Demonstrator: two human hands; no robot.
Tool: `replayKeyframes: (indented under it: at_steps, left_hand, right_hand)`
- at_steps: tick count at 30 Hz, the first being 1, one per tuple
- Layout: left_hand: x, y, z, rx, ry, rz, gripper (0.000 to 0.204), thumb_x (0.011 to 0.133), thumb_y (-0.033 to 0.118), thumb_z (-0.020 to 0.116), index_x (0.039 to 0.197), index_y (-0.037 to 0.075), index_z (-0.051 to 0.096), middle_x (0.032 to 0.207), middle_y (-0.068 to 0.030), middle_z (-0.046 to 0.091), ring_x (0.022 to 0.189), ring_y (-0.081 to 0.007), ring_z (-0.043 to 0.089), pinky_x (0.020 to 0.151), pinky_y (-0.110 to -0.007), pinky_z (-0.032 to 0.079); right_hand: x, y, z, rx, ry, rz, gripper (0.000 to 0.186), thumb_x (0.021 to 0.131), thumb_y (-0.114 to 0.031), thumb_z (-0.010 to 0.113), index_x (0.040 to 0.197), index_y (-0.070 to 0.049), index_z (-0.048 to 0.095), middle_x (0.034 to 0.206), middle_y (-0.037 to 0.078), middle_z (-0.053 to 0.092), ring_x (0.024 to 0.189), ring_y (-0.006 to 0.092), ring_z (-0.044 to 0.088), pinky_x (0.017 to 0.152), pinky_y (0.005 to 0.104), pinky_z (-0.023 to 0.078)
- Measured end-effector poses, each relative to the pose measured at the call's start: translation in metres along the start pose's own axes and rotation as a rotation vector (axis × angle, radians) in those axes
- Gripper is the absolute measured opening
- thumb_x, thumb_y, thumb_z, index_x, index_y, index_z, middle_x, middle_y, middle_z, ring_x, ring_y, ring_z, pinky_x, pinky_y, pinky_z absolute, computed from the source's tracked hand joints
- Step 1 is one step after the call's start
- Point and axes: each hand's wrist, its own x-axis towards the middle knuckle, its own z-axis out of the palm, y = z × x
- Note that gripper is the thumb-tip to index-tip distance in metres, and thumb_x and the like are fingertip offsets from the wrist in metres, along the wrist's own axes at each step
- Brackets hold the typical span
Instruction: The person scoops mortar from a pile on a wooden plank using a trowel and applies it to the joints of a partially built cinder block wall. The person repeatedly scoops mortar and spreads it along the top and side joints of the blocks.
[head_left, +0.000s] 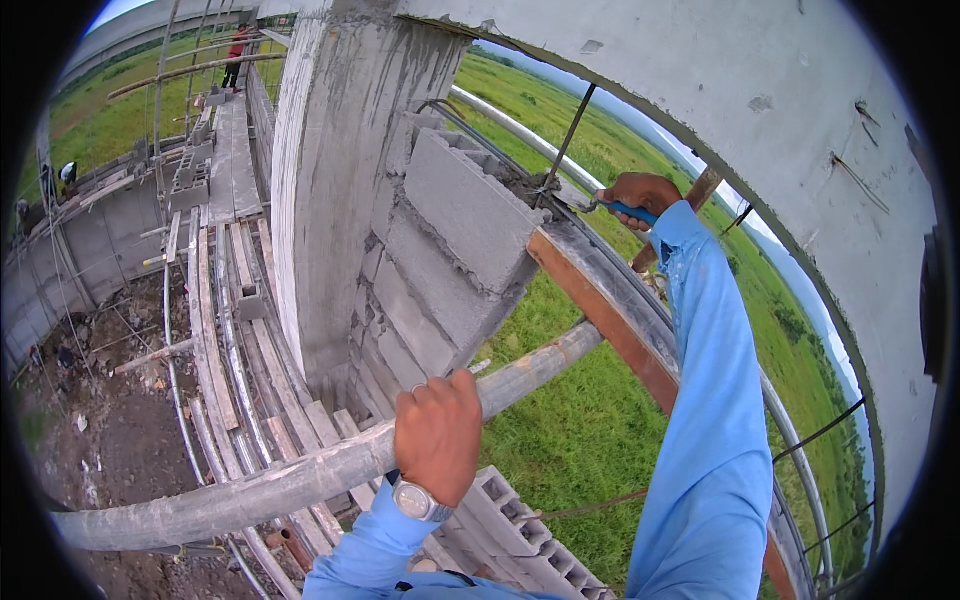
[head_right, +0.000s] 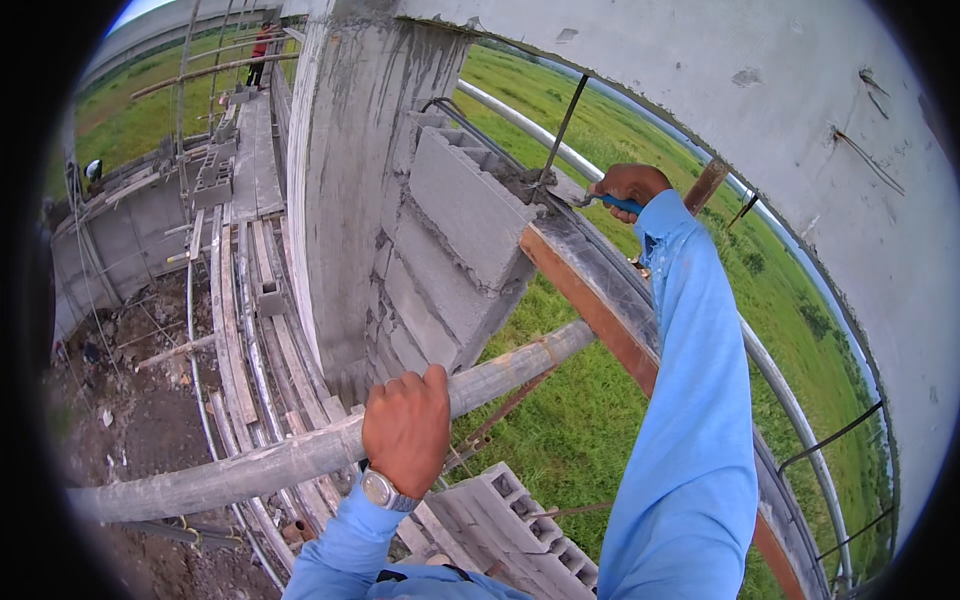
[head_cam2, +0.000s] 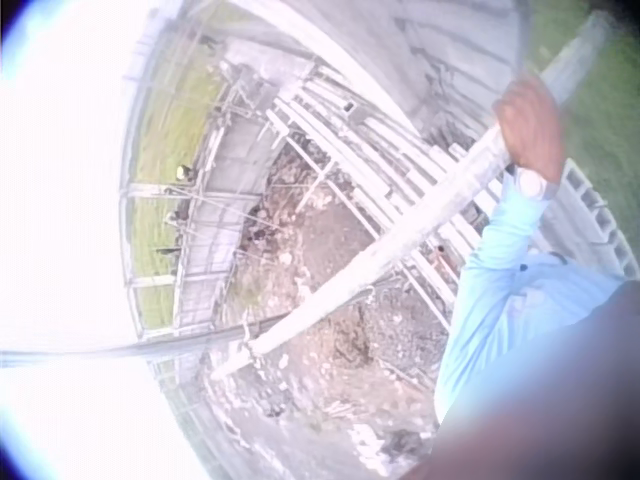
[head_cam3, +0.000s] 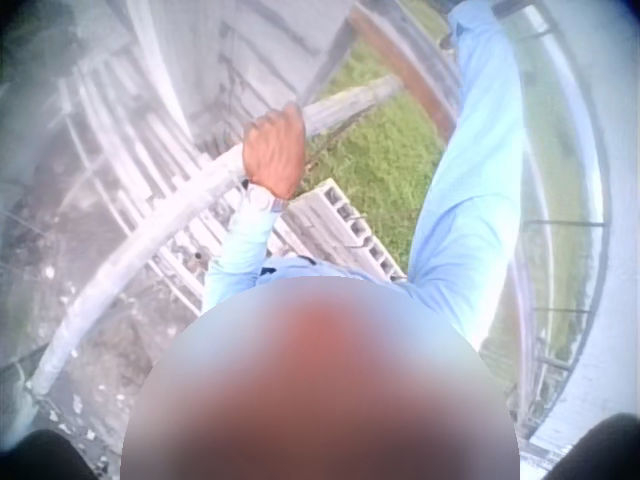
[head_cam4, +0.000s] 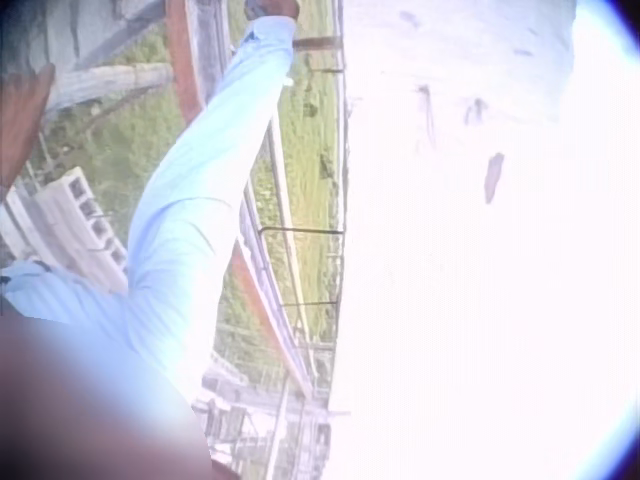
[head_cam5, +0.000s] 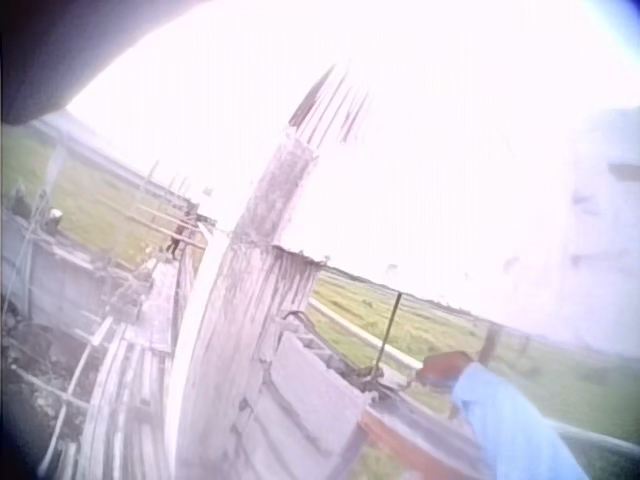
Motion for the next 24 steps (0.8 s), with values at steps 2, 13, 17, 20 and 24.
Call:
replayKeyframes:
  at_steps: [2, 13, 17, 20, 24]
  left_hand:
    - [0.0, 0.0, 0.0, -0.031, -0.021, -0.011, 0.009, 0.09, 0.013, 0.067, 0.093, 0.012, 0.058, 0.08, -0.0065, 0.065, 0.075, -0.0241, 0.069, 0.071, -0.038, 0.051]
    - [0.0, 0.0, 0.001, 0.024, 0.002, 0.012, 0.01, 0.09, 0.014, 0.068, 0.091, 0.013, 0.058, 0.077, -0.0027, 0.063, 0.073, -0.0209, 0.067, 0.069, -0.036, 0.049]
    - [0.0, -0.001, -0.001, 0.016, 0.004, 0.016, 0.011, 0.09, 0.013, 0.068, 0.091, 0.013, 0.058, 0.077, -0.0029, 0.063, 0.074, -0.0213, 0.067, 0.069, -0.036, 0.049]
    - [-0.001, -0.001, 0.0, -0.002, 0.011, 0.01, 0.012, 0.089, 0.013, 0.069, 0.092, 0.013, 0.058, 0.078, -0.0038, 0.065, 0.074, -0.0218, 0.068, 0.069, -0.036, 0.05]
    - [-0.001, 0.001, 0.001, -0.061, -0.065, -0.024, 0.012, 0.088, 0.011, 0.068, 0.095, 0.009, 0.058, 0.083, -0.0097, 0.068, 0.079, -0.0281, 0.071, 0.075, -0.041, 0.053]
  right_hand:
    - [0.013, -0.014, 0.011, 0.101, 0.106, 0.025, 0.029, 0.096, -0.039, 0.077, 0.108, -0.014, 0.083, 0.079, 0.01, 0.07, 0.058, 0.0204, 0.063, 0.055, 0.0391, 0.053]
    - [-0.007, -0.034, 0.034, -0.791, 0.677, -0.474, 0.027, 0.086, -0.03, 0.077, 0.102, -0.009, 0.082, 0.101, 0.018, 0.079, 0.092, 0.037, 0.077, 0.079, 0.0511, 0.06]
    - [-0.03, -0.019, 0.007, -0.847, 0.469, -0.483, 0.022, 0.085, -0.027, 0.078, 0.098, -0.011, 0.082, 0.098, 0.018, 0.079, 0.089, 0.037, 0.077, 0.077, 0.0499, 0.06]
    - [-0.045, -0.001, -0.006, -0.786, 0.666, -0.47, 0.024, 0.085, -0.025, 0.078, 0.107, -0.016, 0.082, 0.099, 0.016, 0.079, 0.088, 0.0357, 0.077, 0.078, 0.0494, 0.06]
    - [-0.051, 0.025, -0.024, -0.762, 0.666, -0.54, 0.035, 0.084, -0.026, 0.08, 0.118, -0.019, 0.081, 0.102, 0.014, 0.079, 0.092, 0.0337, 0.076, 0.082, 0.0479, 0.06]
